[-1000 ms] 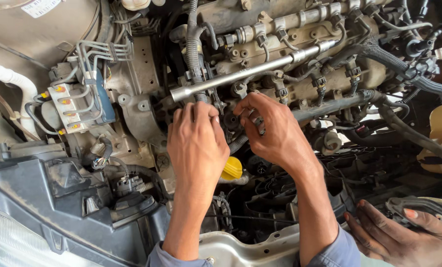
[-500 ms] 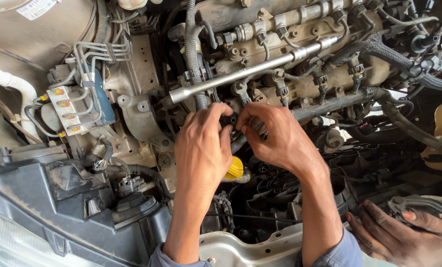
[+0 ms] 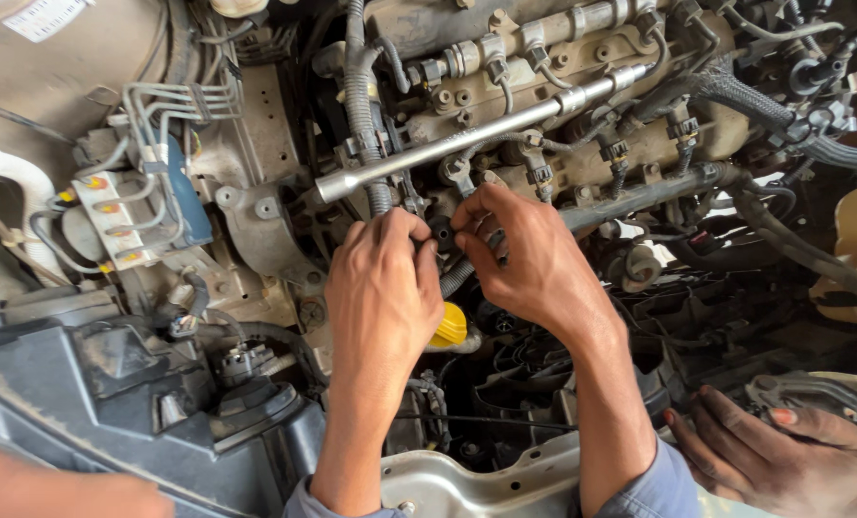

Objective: The person works on a car engine with the hood open, using a ratchet and screwdriver to loosen and remove bolts and connectors from the engine block. Another person assists by holding parts and handing tools.

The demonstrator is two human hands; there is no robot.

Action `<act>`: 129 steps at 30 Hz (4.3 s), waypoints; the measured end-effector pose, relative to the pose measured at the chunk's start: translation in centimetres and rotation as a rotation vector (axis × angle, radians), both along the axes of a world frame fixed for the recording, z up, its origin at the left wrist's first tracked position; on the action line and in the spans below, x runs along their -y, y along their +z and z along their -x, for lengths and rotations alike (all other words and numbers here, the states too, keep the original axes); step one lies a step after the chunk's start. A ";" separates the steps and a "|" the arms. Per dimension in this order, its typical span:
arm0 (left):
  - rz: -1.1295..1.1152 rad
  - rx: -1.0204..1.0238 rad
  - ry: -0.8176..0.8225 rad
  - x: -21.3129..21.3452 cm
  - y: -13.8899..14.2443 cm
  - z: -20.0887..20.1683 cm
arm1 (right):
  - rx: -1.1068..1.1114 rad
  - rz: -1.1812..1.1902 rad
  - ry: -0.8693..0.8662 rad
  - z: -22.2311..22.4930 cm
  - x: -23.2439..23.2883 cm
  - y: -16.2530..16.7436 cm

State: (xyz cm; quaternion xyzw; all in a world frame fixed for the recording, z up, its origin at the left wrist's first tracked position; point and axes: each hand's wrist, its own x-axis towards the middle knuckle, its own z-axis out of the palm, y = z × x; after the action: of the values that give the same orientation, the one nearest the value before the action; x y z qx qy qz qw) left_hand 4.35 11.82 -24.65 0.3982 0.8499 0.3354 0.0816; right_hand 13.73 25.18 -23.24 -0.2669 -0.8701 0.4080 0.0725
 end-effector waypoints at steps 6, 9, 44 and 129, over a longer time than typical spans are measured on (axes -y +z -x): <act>-0.056 -0.046 -0.042 -0.1 0.0 -0.1 | -0.067 0.006 -0.006 -0.4 -0.1 -0.6; -0.051 -0.050 -0.060 -0.4 0.2 0.0 | -0.068 -0.004 -0.033 -0.3 -0.2 -0.5; -0.002 -0.020 -0.005 -0.6 0.1 0.3 | -0.007 0.145 -0.040 0.7 0.2 -0.4; -0.016 -0.052 0.018 -2.4 -5.4 1.2 | -0.125 -0.045 -0.045 -0.7 -0.4 0.8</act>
State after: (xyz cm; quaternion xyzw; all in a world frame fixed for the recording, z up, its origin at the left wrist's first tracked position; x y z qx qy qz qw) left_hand 3.19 14.24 -30.10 0.3997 0.8526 0.3325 0.0533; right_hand 14.47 25.57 -22.44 -0.2589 -0.8666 0.4024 0.1418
